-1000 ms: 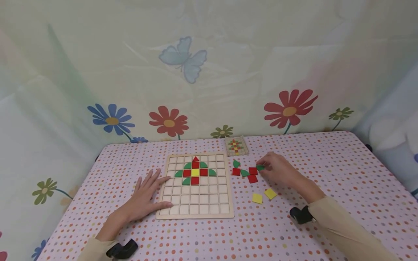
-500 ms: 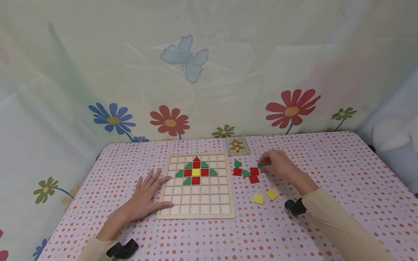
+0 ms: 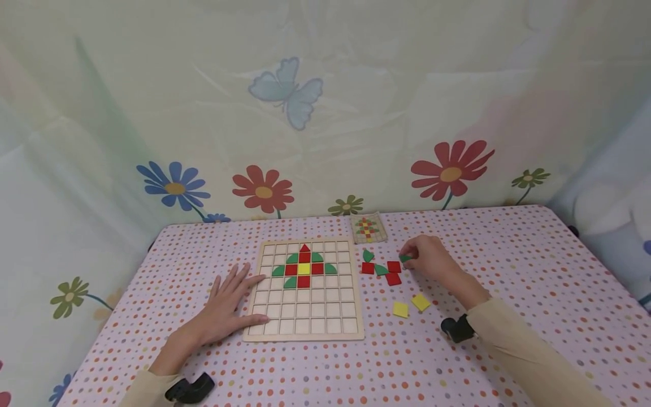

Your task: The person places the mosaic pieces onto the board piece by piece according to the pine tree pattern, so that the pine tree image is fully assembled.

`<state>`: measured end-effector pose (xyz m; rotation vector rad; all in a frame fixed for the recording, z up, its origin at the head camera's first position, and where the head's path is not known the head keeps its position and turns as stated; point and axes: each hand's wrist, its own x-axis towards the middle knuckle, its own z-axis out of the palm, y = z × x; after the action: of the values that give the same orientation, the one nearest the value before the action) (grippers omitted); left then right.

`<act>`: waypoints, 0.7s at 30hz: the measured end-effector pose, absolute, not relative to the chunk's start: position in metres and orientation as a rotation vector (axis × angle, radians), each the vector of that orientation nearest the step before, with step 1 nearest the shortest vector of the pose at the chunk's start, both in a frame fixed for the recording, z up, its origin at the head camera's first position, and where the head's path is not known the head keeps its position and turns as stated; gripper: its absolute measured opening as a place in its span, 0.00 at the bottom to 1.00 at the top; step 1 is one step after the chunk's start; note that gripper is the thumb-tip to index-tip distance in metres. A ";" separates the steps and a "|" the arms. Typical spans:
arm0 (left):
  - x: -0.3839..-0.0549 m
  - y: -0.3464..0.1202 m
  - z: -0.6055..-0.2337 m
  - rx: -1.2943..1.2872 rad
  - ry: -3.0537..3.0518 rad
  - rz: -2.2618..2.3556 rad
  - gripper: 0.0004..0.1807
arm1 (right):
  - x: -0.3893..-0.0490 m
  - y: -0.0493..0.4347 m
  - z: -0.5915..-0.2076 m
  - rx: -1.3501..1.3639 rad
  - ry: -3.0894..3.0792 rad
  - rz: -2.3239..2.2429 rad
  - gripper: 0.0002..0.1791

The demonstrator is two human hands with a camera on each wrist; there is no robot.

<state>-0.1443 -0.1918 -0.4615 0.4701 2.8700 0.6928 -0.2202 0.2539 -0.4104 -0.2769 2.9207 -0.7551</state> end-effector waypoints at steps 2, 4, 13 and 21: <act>-0.144 -0.192 -0.462 0.475 2.869 0.700 0.50 | -0.218 0.253 -0.411 -0.300 2.934 -0.772 0.10; -0.144 -0.192 -0.462 0.475 2.868 0.702 0.50 | -0.215 0.252 -0.411 -0.328 2.950 -0.790 0.09; -0.143 -0.193 -0.462 0.471 2.863 0.704 0.50 | -0.201 0.226 -0.403 -0.445 3.045 -0.902 0.11; -0.143 -0.192 -0.460 0.476 2.864 0.705 0.50 | -0.191 0.188 -0.393 -0.683 2.891 -1.063 0.07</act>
<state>-0.1428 -0.1917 -0.4604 0.4760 2.8644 0.7053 -0.1912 0.1876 -0.3925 -0.6833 2.8910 -1.0632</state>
